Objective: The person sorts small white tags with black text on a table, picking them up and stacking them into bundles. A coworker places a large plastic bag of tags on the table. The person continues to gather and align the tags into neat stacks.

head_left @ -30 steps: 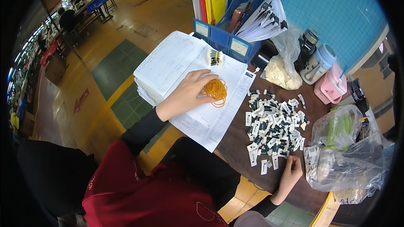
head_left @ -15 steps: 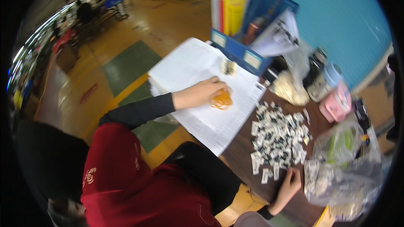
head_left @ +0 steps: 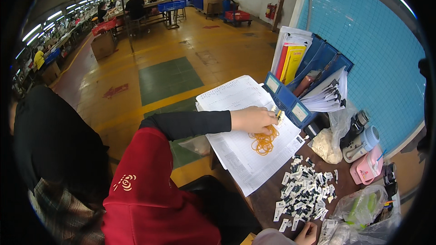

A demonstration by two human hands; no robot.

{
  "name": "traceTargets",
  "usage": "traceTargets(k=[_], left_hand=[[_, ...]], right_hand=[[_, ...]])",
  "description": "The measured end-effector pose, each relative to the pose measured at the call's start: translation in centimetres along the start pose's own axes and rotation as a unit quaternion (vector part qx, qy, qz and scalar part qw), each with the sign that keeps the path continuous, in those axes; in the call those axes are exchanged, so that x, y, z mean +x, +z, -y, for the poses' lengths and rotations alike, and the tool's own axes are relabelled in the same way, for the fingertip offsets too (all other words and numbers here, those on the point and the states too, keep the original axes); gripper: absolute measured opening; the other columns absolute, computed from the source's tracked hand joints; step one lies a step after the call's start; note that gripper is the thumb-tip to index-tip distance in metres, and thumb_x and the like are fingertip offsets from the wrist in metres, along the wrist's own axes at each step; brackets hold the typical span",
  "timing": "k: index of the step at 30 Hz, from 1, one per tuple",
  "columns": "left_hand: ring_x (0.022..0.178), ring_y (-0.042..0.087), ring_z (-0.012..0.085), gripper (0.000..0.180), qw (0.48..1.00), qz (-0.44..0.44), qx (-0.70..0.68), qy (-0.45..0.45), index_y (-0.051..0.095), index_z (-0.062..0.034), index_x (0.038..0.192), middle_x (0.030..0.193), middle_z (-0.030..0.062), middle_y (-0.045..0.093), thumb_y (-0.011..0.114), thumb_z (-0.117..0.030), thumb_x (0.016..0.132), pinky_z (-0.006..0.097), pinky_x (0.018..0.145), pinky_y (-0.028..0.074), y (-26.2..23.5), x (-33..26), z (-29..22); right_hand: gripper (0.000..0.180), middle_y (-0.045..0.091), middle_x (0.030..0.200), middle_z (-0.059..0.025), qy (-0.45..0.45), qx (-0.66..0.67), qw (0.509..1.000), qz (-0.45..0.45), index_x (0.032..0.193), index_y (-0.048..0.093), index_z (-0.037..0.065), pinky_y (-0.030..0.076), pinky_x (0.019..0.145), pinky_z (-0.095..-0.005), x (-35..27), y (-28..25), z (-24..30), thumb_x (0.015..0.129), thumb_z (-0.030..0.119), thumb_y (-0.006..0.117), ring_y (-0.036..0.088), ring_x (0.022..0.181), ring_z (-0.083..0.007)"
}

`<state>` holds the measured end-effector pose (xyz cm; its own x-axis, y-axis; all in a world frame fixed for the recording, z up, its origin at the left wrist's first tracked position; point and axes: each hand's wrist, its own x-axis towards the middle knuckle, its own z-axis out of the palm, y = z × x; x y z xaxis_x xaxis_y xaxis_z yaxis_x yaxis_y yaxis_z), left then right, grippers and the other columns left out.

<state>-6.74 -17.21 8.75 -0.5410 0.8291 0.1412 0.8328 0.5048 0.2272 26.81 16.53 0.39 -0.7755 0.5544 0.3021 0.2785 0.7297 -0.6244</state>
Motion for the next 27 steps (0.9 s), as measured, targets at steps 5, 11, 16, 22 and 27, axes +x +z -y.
traceTargets(k=[5,11,16,22,27], left_hand=[[0.108,0.058,0.0280,0.034,0.997,0.057,-0.020,0.055,0.060,-0.0097,0.116,0.112,0.0106,0.058,0.068,-0.022,0.086,0.040,0.087,0.050,1.3,-1.0,-1.3],[0.097,0.062,0.0262,0.018,0.997,0.018,0.007,0.072,0.062,-0.0091,0.097,0.097,0.0082,0.060,0.068,-0.013,0.080,0.039,0.077,0.051,1.9,-0.1,0.3],[0.094,0.062,0.0278,0.013,0.988,-0.119,0.039,0.089,0.067,-0.0090,0.093,0.093,0.0073,0.062,0.067,-0.014,0.081,0.039,0.080,0.052,0.3,0.8,1.9],[0.104,0.059,0.0330,0.026,0.997,-0.040,-0.025,0.060,0.066,0.0004,0.104,0.108,0.0153,0.062,0.068,-0.014,0.082,0.039,0.093,0.047,-2.1,0.2,-0.9],[0.088,0.058,0.0295,0.022,0.993,-0.055,-0.107,-0.020,0.061,0.0037,0.093,0.092,0.0156,0.058,0.068,0.003,0.073,0.035,0.083,0.047,-3.8,1.2,-3.2]], right_hand=[[0.022,0.068,0.088,-0.0164,-0.010,0.001,1.000,0.001,0.095,0.068,-0.001,0.050,0.079,-0.0358,0.0,0.1,-0.3,0.096,0.019,0.061,0.063,0.082,-0.0269],[0.024,0.068,0.087,-0.0167,0.027,0.003,1.000,0.012,0.095,0.068,-0.002,0.050,0.079,-0.0356,-0.1,-0.3,1.2,0.096,0.020,0.060,0.062,0.081,-0.0266],[0.015,0.057,0.071,-0.0161,0.006,0.045,0.998,-0.034,0.085,0.060,-0.007,0.045,0.063,-0.0358,0.1,0.6,1.7,0.093,0.006,0.060,0.052,0.065,-0.0209],[0.013,0.066,0.081,-0.0176,0.056,0.044,0.995,-0.076,0.089,0.068,0.003,0.050,0.065,-0.0399,0.1,1.0,0.9,0.088,0.015,0.066,0.065,0.074,-0.0356],[0.011,0.068,0.086,-0.0127,0.032,0.059,0.995,-0.077,0.090,0.067,0.006,0.052,0.071,-0.0399,0.0,0.1,1.1,0.088,0.016,0.064,0.066,0.082,-0.0327]])
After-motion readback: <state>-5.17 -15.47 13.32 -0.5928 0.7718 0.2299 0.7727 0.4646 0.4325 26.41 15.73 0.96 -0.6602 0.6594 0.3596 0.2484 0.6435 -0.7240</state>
